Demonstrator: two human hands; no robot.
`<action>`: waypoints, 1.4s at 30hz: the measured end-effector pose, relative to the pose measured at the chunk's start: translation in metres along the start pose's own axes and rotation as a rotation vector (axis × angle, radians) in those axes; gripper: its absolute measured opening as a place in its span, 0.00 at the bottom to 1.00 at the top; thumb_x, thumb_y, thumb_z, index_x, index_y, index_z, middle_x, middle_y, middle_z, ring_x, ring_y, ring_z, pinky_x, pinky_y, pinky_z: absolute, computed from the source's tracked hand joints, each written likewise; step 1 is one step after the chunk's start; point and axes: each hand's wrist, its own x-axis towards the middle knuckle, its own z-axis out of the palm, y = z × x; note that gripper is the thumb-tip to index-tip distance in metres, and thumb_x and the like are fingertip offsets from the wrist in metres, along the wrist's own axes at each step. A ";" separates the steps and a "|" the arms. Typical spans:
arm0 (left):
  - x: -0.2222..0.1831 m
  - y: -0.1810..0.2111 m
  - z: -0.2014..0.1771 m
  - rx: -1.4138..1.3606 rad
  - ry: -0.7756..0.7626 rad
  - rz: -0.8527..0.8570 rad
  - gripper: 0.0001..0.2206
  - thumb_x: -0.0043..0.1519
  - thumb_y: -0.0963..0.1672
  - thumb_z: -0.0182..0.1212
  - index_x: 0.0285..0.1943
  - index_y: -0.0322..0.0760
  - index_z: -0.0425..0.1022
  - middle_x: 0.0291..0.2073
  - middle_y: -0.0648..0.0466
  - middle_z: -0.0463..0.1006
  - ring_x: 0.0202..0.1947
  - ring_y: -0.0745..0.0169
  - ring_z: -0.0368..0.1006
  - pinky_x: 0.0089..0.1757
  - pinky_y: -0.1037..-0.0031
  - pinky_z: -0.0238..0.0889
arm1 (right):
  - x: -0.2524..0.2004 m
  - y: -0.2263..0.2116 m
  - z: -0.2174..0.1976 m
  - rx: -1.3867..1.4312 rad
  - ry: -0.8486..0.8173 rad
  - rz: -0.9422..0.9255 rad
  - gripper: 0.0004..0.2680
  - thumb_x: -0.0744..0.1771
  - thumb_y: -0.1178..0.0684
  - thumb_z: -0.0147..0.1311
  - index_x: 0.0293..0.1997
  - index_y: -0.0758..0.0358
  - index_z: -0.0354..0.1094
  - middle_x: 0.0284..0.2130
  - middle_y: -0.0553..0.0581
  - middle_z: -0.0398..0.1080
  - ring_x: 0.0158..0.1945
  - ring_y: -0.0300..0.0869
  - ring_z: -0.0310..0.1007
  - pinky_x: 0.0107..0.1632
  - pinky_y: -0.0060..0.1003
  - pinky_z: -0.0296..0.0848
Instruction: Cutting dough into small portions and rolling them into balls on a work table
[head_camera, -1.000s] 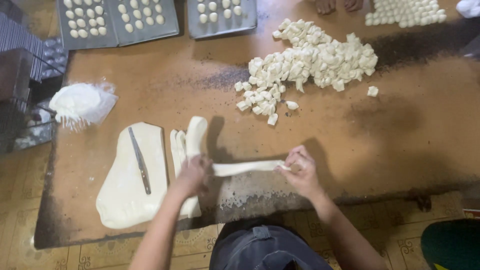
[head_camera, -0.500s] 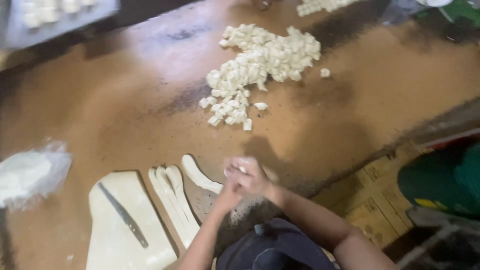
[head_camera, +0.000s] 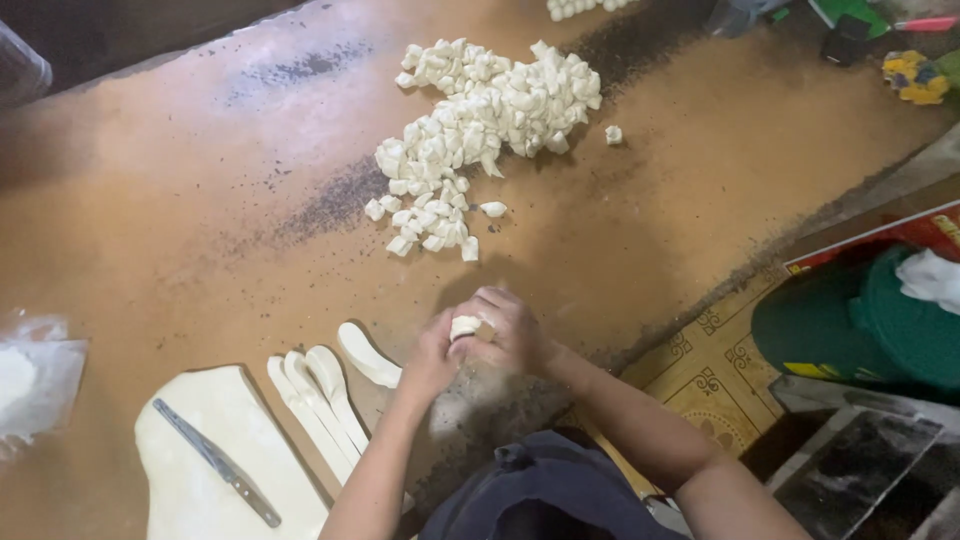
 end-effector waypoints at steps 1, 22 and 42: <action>0.001 -0.014 0.015 0.007 0.010 -0.005 0.13 0.60 0.47 0.57 0.46 0.34 0.74 0.32 0.43 0.74 0.35 0.41 0.73 0.41 0.55 0.68 | -0.012 0.022 0.012 0.010 -0.004 -0.008 0.13 0.64 0.41 0.65 0.46 0.56 0.74 0.30 0.49 0.66 0.31 0.43 0.69 0.38 0.37 0.67; -0.054 -0.077 0.100 0.240 0.264 -0.221 0.20 0.60 0.44 0.54 0.62 0.42 0.75 0.52 0.51 0.83 0.52 0.60 0.77 0.48 0.68 0.68 | -0.056 0.056 -0.005 0.184 -0.166 0.063 0.17 0.66 0.34 0.55 0.41 0.58 0.60 0.33 0.55 0.66 0.33 0.46 0.69 0.38 0.42 0.71; -0.068 -0.025 0.050 0.055 0.073 0.057 0.09 0.59 0.41 0.62 0.47 0.40 0.83 0.41 0.54 0.87 0.40 0.64 0.83 0.44 0.73 0.74 | -0.050 0.153 0.093 -0.514 -0.527 0.612 0.22 0.62 0.26 0.56 0.42 0.58 0.71 0.37 0.61 0.75 0.39 0.59 0.78 0.36 0.55 0.76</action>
